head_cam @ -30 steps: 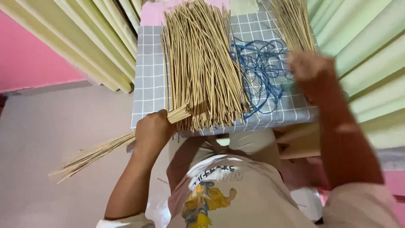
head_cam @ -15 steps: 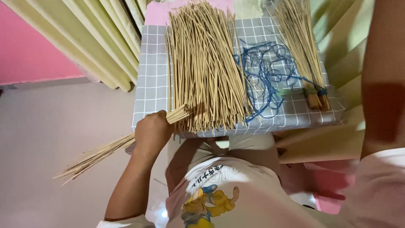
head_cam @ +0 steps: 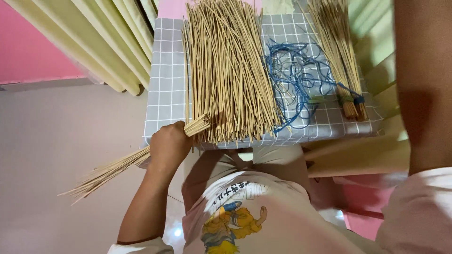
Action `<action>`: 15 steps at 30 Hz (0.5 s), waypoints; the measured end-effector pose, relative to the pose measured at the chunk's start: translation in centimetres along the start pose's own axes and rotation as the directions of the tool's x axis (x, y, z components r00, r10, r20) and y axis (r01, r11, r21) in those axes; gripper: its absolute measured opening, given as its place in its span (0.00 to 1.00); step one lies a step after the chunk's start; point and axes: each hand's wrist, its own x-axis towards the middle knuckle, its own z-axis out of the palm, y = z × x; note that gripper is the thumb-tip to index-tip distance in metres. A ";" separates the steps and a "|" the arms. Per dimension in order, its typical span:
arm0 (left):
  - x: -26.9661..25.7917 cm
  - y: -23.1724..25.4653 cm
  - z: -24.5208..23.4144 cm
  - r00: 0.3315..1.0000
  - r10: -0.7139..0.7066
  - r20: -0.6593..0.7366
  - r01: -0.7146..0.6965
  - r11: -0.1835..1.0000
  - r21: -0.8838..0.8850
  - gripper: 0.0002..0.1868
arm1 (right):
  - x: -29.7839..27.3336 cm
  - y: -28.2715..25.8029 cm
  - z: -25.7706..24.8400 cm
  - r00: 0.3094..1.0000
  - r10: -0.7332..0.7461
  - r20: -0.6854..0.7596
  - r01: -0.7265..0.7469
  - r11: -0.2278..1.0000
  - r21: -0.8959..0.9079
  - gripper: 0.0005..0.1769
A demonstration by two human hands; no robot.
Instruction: Gathering long thin sticks into bundles and tying them with blue plastic string
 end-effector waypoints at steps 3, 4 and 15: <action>-0.4 0.3 0.2 0.999 -0.003 -0.050 0.004 0.999 0.034 0.15 | 1.6 3.0 3.2 0.999 0.024 0.027 -0.021 0.995 -0.103 0.16; -0.8 0.4 0.3 0.995 -0.004 -0.098 0.012 0.997 0.077 0.17 | 2.1 3.4 3.7 0.999 0.034 0.041 -0.028 0.990 -0.135 0.17; -1.1 0.8 -0.1 0.996 -0.041 -0.079 0.049 0.993 0.105 0.18 | 1.2 10.1 14.7 0.792 0.134 0.596 -0.023 0.981 -0.191 0.21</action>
